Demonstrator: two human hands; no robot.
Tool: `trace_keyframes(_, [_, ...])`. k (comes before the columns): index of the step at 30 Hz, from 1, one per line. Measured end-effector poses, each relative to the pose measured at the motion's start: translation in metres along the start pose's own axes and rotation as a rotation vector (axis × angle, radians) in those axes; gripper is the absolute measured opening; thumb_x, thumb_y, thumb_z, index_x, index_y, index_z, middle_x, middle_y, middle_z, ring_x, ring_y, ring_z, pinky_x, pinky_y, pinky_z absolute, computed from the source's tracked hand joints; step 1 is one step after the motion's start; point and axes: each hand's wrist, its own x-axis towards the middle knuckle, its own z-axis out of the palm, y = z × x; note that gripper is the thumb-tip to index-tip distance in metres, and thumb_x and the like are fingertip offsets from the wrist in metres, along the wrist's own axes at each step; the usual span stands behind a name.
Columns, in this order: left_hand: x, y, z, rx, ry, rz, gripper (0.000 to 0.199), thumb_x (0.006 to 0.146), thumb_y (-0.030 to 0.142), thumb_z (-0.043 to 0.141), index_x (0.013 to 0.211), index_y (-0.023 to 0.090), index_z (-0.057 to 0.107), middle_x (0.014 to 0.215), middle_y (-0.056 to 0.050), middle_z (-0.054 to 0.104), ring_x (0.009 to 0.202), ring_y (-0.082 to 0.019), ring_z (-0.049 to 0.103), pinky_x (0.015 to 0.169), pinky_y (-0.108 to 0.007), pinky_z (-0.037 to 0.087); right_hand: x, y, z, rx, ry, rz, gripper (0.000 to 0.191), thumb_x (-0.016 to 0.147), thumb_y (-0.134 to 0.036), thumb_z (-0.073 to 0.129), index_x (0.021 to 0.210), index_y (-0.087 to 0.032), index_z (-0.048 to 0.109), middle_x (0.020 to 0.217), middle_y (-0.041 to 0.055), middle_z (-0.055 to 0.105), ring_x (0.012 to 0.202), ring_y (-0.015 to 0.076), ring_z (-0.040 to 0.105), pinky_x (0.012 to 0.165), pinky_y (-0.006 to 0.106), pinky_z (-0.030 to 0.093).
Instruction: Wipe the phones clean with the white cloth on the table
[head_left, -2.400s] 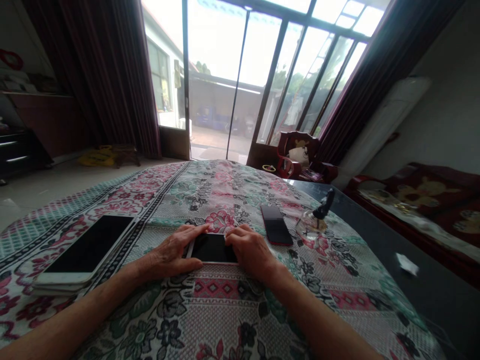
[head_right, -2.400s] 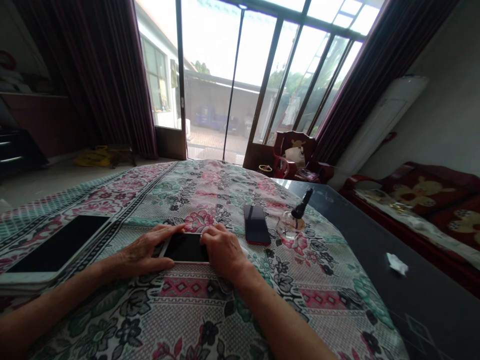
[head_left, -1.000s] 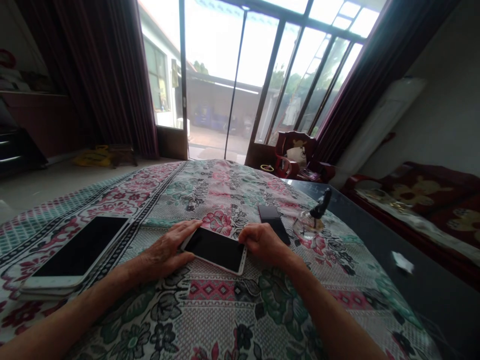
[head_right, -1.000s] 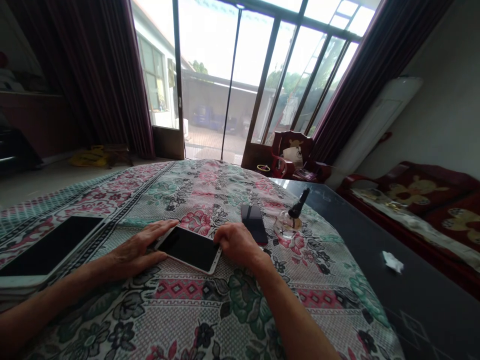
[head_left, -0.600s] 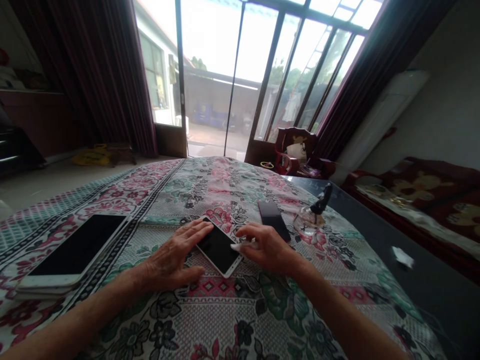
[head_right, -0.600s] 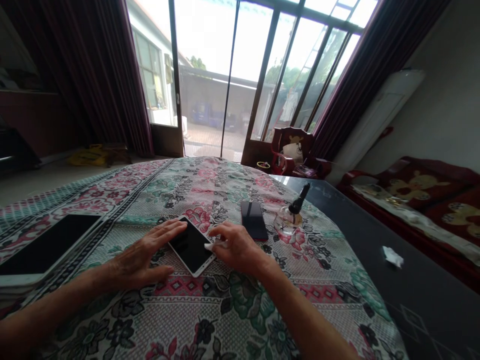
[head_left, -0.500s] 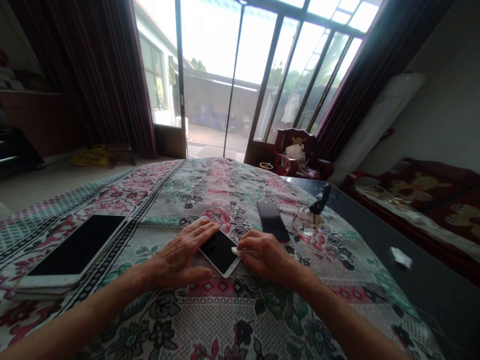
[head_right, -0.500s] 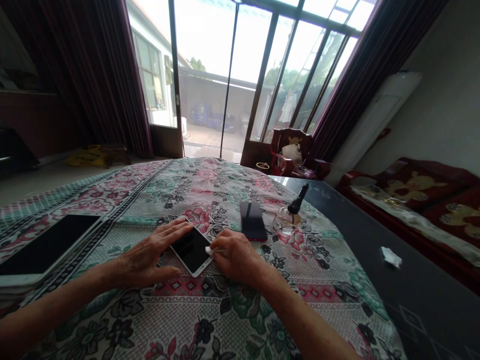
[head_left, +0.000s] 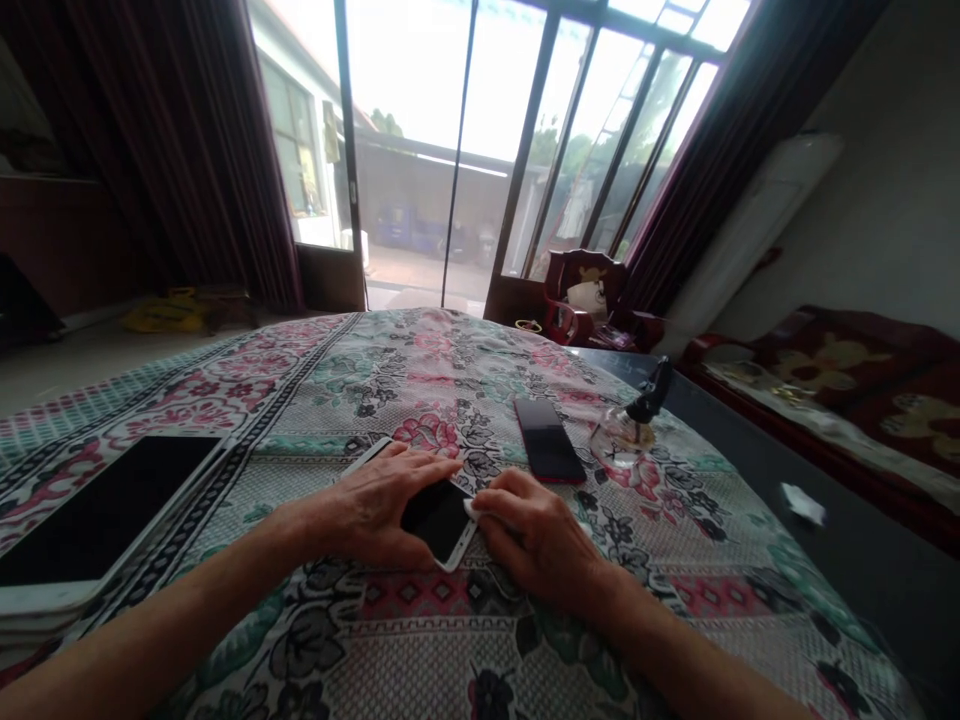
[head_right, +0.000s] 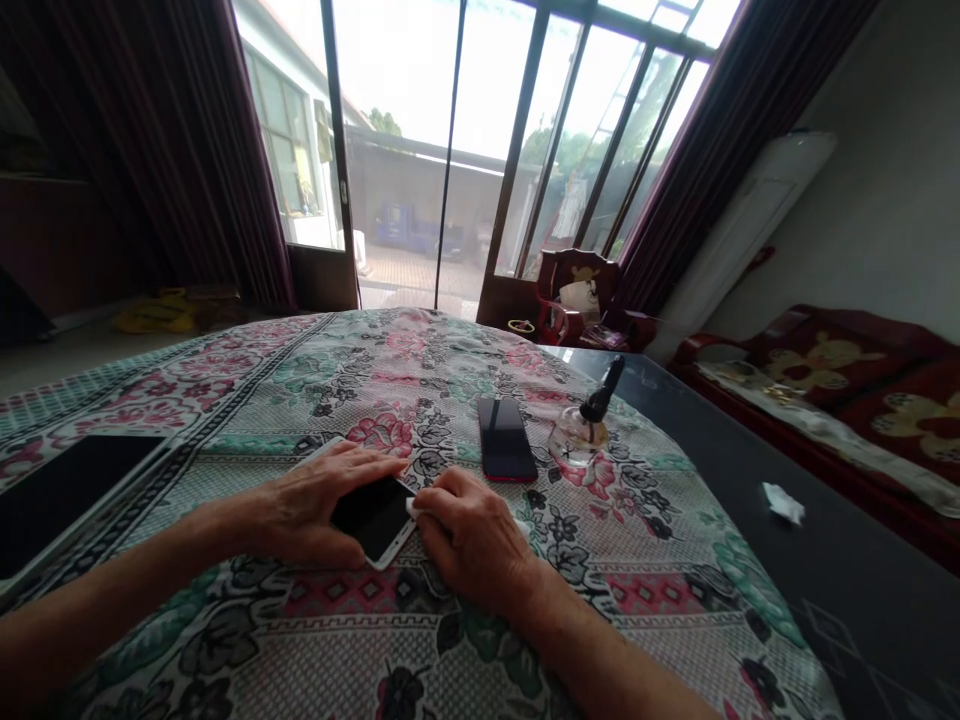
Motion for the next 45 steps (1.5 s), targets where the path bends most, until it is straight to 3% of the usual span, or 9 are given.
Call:
trace_keyframes(11, [-0.003, -0.003, 0.004, -0.016, 0.019, -0.017, 0.092, 0.062, 0.046, 0.076, 0.142, 0.026, 0.034, 0.137, -0.007, 0.049, 0.123, -0.033, 0.043, 0.103, -0.05, 0.032, -0.005, -0.018, -0.001, -0.068, -0.092, -0.056, 0.018, 0.086, -0.016, 0.044, 0.084, -0.02, 0.062, 0.083, 0.0048, 0.054, 0.076, 0.0154, 0.052, 0.066, 0.028, 0.044])
trace_keyframes(18, [-0.001, 0.002, 0.001, -0.019, 0.007, -0.043, 0.089, 0.062, 0.046, 0.075, 0.14, 0.026, 0.037, 0.137, -0.008, 0.05, 0.124, -0.034, 0.043, 0.103, -0.052, 0.032, 0.001, -0.016, -0.001, -0.056, -0.076, -0.069, 0.023, 0.087, -0.016, 0.042, 0.094, -0.021, 0.063, 0.086, 0.0055, 0.054, 0.076, 0.0156, 0.052, 0.067, 0.029, 0.045])
trace_keyframes(23, [0.0, 0.003, 0.0, -0.012, -0.003, -0.044, 0.089, 0.062, 0.045, 0.075, 0.14, 0.024, 0.037, 0.136, -0.009, 0.05, 0.123, -0.034, 0.044, 0.103, -0.051, 0.033, -0.001, -0.015, -0.004, -0.083, -0.13, -0.118, 0.021, 0.079, -0.011, 0.045, 0.084, -0.022, 0.063, 0.081, 0.0033, 0.053, 0.074, 0.0151, 0.051, 0.063, 0.027, 0.043])
trace_keyframes(26, [-0.001, 0.001, 0.001, -0.004, 0.004, -0.028, 0.089, 0.062, 0.045, 0.074, 0.141, 0.024, 0.036, 0.137, -0.009, 0.05, 0.123, -0.034, 0.043, 0.103, -0.05, 0.032, -0.004, -0.016, -0.003, -0.048, -0.081, -0.11, 0.021, 0.077, -0.011, 0.046, 0.081, -0.022, 0.063, 0.078, 0.0028, 0.052, 0.07, 0.0143, 0.051, 0.061, 0.027, 0.043])
trace_keyframes(29, [-0.001, 0.001, 0.001, -0.007, -0.004, -0.026, 0.089, 0.062, 0.044, 0.075, 0.14, 0.022, 0.037, 0.136, -0.009, 0.05, 0.123, -0.033, 0.044, 0.103, -0.049, 0.032, -0.002, -0.017, 0.001, -0.01, 0.001, -0.102, 0.024, 0.082, -0.012, 0.045, 0.093, -0.02, 0.064, 0.084, 0.0044, 0.054, 0.074, 0.0143, 0.052, 0.065, 0.028, 0.044])
trace_keyframes(36, [0.0, 0.004, -0.001, -0.027, 0.004, -0.02, 0.088, 0.064, 0.045, 0.074, 0.14, 0.025, 0.037, 0.136, -0.008, 0.05, 0.123, -0.034, 0.044, 0.102, -0.051, 0.032, 0.002, -0.015, -0.001, -0.095, -0.105, -0.107, 0.02, 0.081, -0.014, 0.046, 0.084, -0.021, 0.064, 0.08, 0.0037, 0.053, 0.074, 0.0155, 0.052, 0.066, 0.029, 0.044])
trace_keyframes(42, [-0.001, 0.002, -0.001, -0.007, -0.009, -0.015, 0.09, 0.062, 0.047, 0.076, 0.14, 0.022, 0.037, 0.136, -0.01, 0.051, 0.123, -0.033, 0.044, 0.103, -0.05, 0.031, 0.0, -0.012, -0.002, -0.066, -0.001, -0.108, 0.022, 0.08, -0.012, 0.046, 0.088, -0.019, 0.065, 0.083, 0.0045, 0.054, 0.074, 0.0145, 0.052, 0.066, 0.028, 0.044])
trace_keyframes(45, [0.0, 0.001, 0.0, -0.003, -0.01, 0.0, 0.092, 0.062, 0.048, 0.076, 0.14, 0.023, 0.035, 0.136, -0.01, 0.051, 0.123, -0.033, 0.043, 0.104, -0.051, 0.031, 0.003, -0.011, 0.005, -0.075, -0.008, -0.166, 0.021, 0.081, -0.013, 0.046, 0.089, -0.019, 0.065, 0.083, 0.0045, 0.054, 0.075, 0.0149, 0.051, 0.066, 0.029, 0.043])
